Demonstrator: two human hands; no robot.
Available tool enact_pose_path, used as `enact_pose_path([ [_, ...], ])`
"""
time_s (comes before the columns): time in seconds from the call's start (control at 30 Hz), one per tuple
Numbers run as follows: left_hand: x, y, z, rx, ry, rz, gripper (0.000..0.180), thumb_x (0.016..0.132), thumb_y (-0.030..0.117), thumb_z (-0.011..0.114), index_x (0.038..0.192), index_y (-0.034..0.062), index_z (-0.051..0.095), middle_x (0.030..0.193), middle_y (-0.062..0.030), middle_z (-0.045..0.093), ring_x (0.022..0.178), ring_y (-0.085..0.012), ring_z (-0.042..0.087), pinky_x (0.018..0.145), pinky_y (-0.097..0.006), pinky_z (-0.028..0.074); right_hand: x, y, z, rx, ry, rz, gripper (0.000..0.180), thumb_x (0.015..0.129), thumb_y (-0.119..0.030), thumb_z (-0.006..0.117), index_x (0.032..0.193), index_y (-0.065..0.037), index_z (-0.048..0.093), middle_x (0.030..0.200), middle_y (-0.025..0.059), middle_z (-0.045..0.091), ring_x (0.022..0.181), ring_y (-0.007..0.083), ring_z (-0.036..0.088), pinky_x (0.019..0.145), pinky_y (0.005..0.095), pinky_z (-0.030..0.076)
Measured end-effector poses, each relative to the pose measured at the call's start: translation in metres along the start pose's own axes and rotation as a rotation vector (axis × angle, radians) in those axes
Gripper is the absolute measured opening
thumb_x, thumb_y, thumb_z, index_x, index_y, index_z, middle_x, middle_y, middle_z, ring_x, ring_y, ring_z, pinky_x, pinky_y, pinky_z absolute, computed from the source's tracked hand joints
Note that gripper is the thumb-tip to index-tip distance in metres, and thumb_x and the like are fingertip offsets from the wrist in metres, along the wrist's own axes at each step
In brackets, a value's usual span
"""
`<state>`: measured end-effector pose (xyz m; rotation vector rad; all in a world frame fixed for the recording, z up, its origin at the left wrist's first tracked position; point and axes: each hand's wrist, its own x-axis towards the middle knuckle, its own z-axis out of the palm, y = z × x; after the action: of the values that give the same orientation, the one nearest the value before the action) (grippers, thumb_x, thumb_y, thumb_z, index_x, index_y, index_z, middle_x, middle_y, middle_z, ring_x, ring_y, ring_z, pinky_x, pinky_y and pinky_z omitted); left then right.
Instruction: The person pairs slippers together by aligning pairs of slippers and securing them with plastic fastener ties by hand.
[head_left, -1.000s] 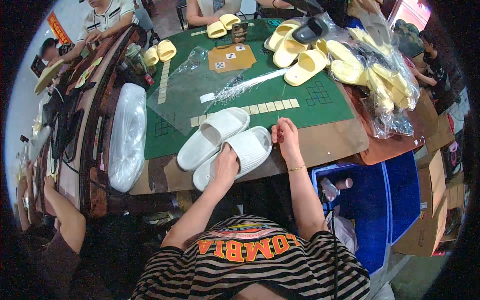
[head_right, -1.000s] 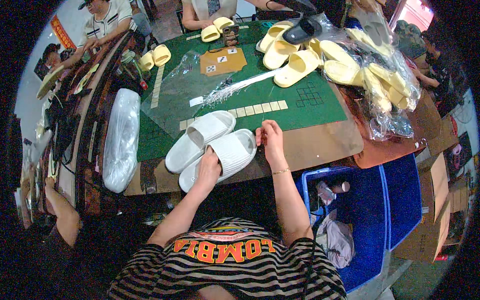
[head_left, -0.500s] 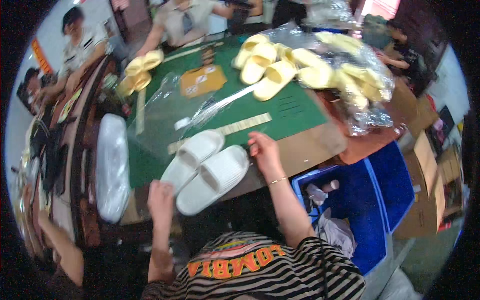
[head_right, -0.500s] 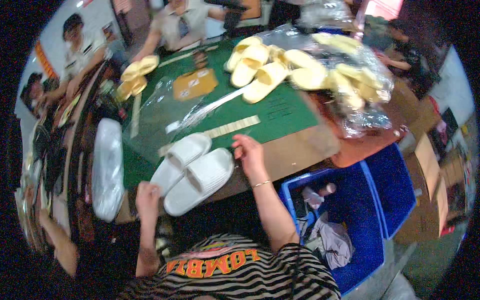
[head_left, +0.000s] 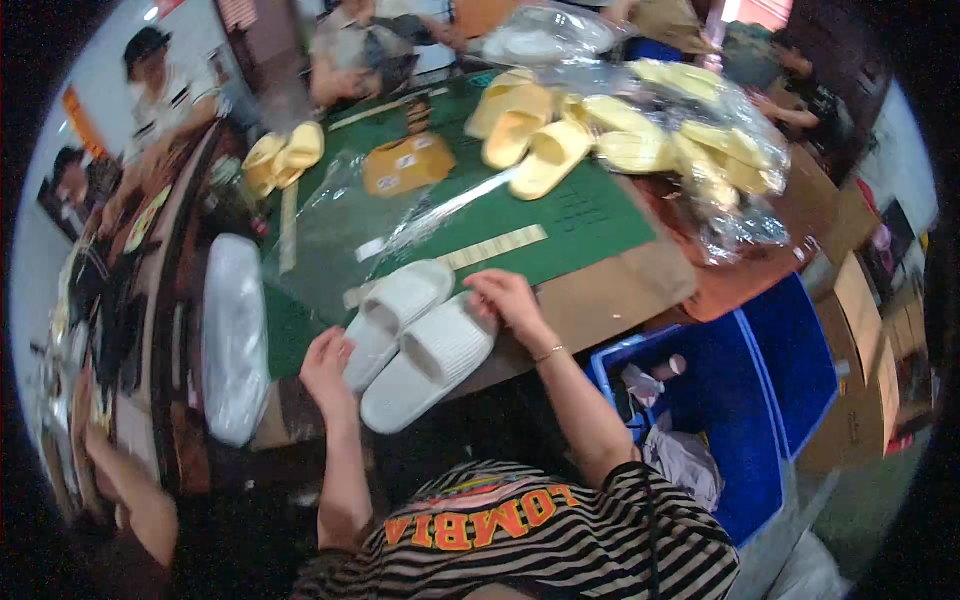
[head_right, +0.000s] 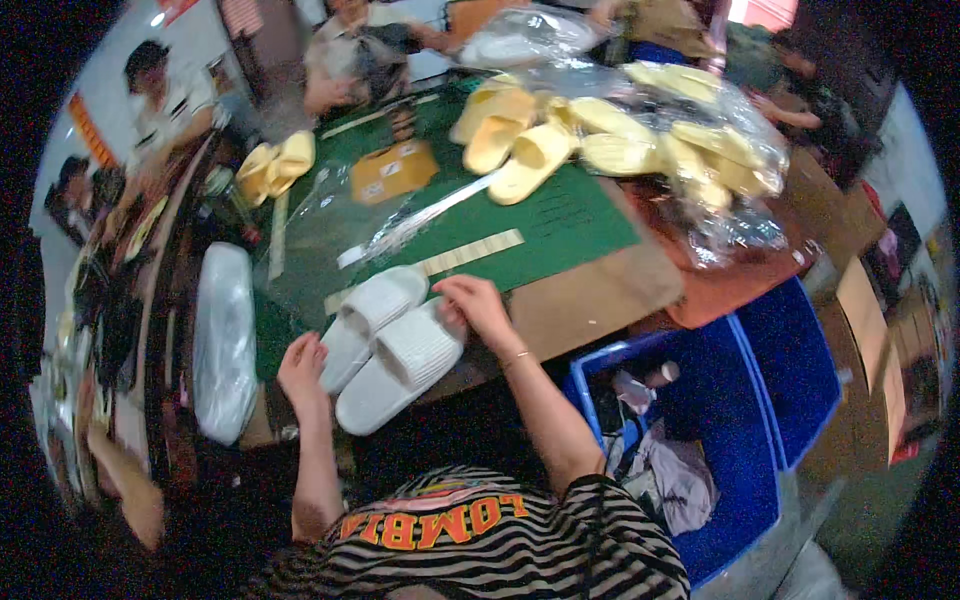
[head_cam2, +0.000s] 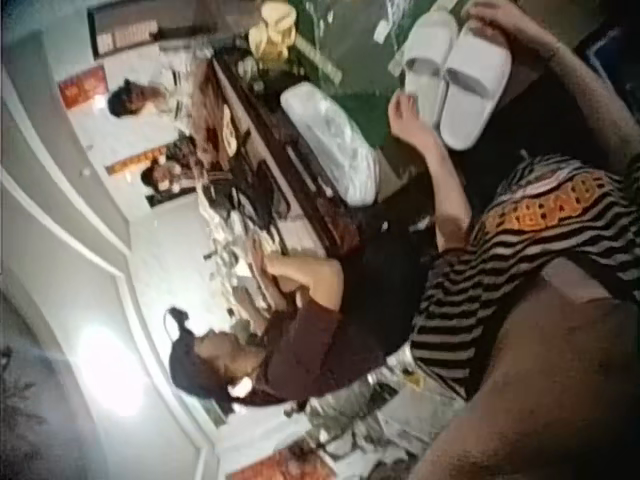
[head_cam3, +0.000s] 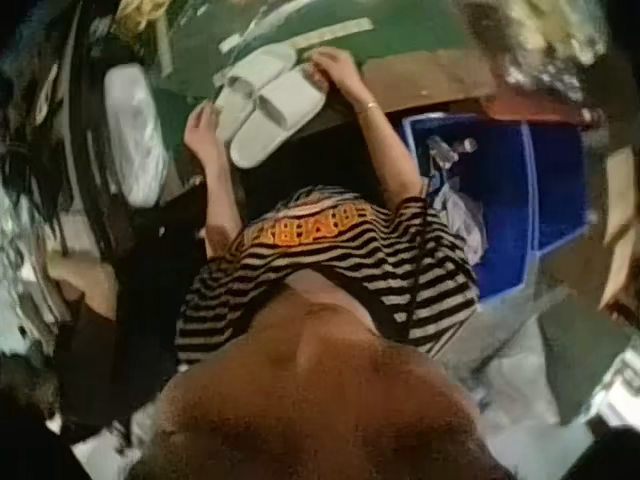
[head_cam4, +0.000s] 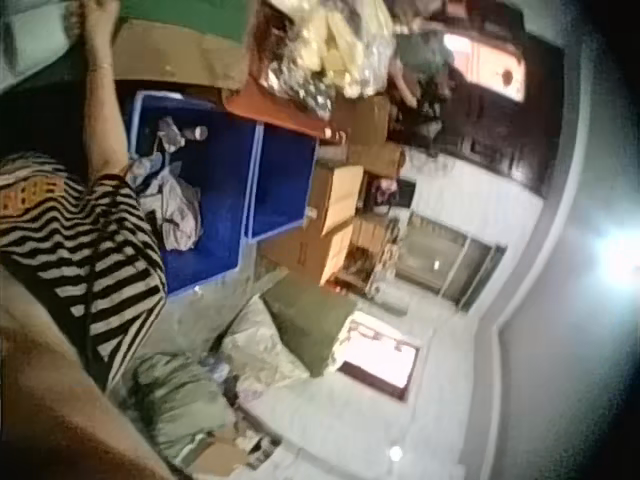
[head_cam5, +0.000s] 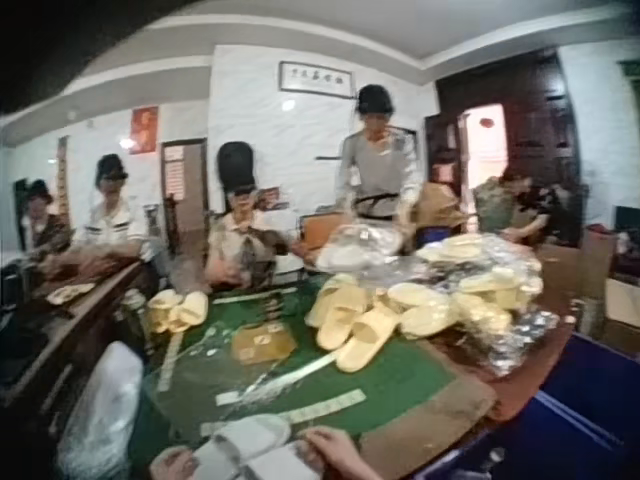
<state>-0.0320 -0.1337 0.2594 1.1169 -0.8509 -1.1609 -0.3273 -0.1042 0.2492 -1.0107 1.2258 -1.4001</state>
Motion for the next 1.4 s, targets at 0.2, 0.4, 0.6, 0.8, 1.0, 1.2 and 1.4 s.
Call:
enact_pose_path([
  [0.2, 0.018, -0.017, 0.019, 0.228, -0.201, 0.132, 0.023, 0.085, 0.007, 0.058, 0.105, -0.0011, 0.064, 0.093, -0.0061, 0.066, 0.079, -0.0119, 0.06, 0.074, -0.026, 0.048, 0.017, -0.011, 0.002, -0.168, 0.111, -0.078, 0.022, 0.091, -0.018, 0.053, 0.099, -0.004, 0.067, 0.073, 0.0016, 0.063, 0.055, 0.0053, 0.054, 0.046, 0.0192, 0.041],
  [0.4, 0.021, -0.034, 0.023, 0.872, -0.587, 0.34, 0.022, 0.082, 0.007, 0.057, 0.1, -0.0031, 0.061, 0.087, -0.0085, 0.063, 0.077, -0.0161, 0.056, 0.071, -0.027, 0.044, 0.043, 0.016, 0.045, -0.366, 0.054, -0.221, 0.023, 0.086, -0.018, 0.057, 0.098, -0.002, 0.067, 0.084, 0.0112, 0.068, 0.062, 0.0151, 0.063, 0.061, 0.0291, 0.051],
  [0.6, 0.044, -0.051, 0.042, 0.933, -0.936, 0.415, 0.039, 0.085, 0.001, 0.041, 0.122, -0.0029, 0.048, 0.13, -0.0202, 0.046, 0.122, -0.0352, 0.041, 0.105, -0.035, 0.029, 0.06, 0.043, 0.042, -0.681, 0.078, -0.359, 0.018, 0.081, -0.019, 0.06, 0.095, -0.011, 0.069, 0.088, 0.0097, 0.069, 0.084, 0.026, 0.065, 0.073, 0.034, 0.05],
  [0.8, 0.047, -0.054, 0.045, 0.835, -0.916, 0.159, 0.044, 0.086, 0.007, 0.046, 0.13, -0.0016, 0.046, 0.137, -0.0162, 0.045, 0.13, -0.0289, 0.037, 0.106, -0.033, 0.028, 0.061, 0.035, 0.042, -0.501, -0.072, -0.3, 0.017, 0.079, -0.016, 0.063, 0.091, -0.007, 0.07, 0.079, 0.0074, 0.068, 0.07, 0.0157, 0.063, 0.063, 0.0288, 0.05],
  [1.0, 0.069, -0.092, 0.043, 0.836, -0.941, 0.337, 0.043, 0.082, 0.003, 0.048, 0.125, -0.0022, 0.05, 0.132, -0.0148, 0.051, 0.127, -0.0261, 0.041, 0.106, -0.034, 0.029, 0.07, 0.036, 0.037, -0.568, -0.042, -0.251, 0.014, 0.082, -0.012, 0.062, 0.091, -0.004, 0.069, 0.078, 0.0029, 0.066, 0.07, 0.0108, 0.058, 0.065, 0.0269, 0.049],
  [1.2, 0.066, -0.096, 0.05, 0.726, -0.927, 0.352, 0.042, 0.077, 0.0, 0.047, 0.118, -0.0031, 0.054, 0.125, -0.0209, 0.053, 0.122, -0.0327, 0.045, 0.104, -0.037, 0.033, 0.062, 0.029, 0.04, -0.311, -0.011, -0.102, 0.007, 0.085, -0.007, 0.062, 0.087, -0.002, 0.066, 0.073, -0.0016, 0.062, 0.055, 0.0036, 0.049, 0.047, 0.0185, 0.039],
  [1.4, 0.06, -0.099, 0.05, 0.646, -0.937, 0.436, 0.042, 0.073, 0.0, 0.045, 0.114, -0.0032, 0.056, 0.12, -0.0243, 0.055, 0.118, -0.0386, 0.047, 0.101, -0.041, 0.035, 0.065, 0.03, 0.033, -0.219, -0.138, -0.022, 0.012, 0.085, -0.009, 0.062, 0.093, -0.004, 0.069, 0.072, -0.0017, 0.063, 0.052, 0.0037, 0.045, 0.045, 0.0191, 0.037],
])
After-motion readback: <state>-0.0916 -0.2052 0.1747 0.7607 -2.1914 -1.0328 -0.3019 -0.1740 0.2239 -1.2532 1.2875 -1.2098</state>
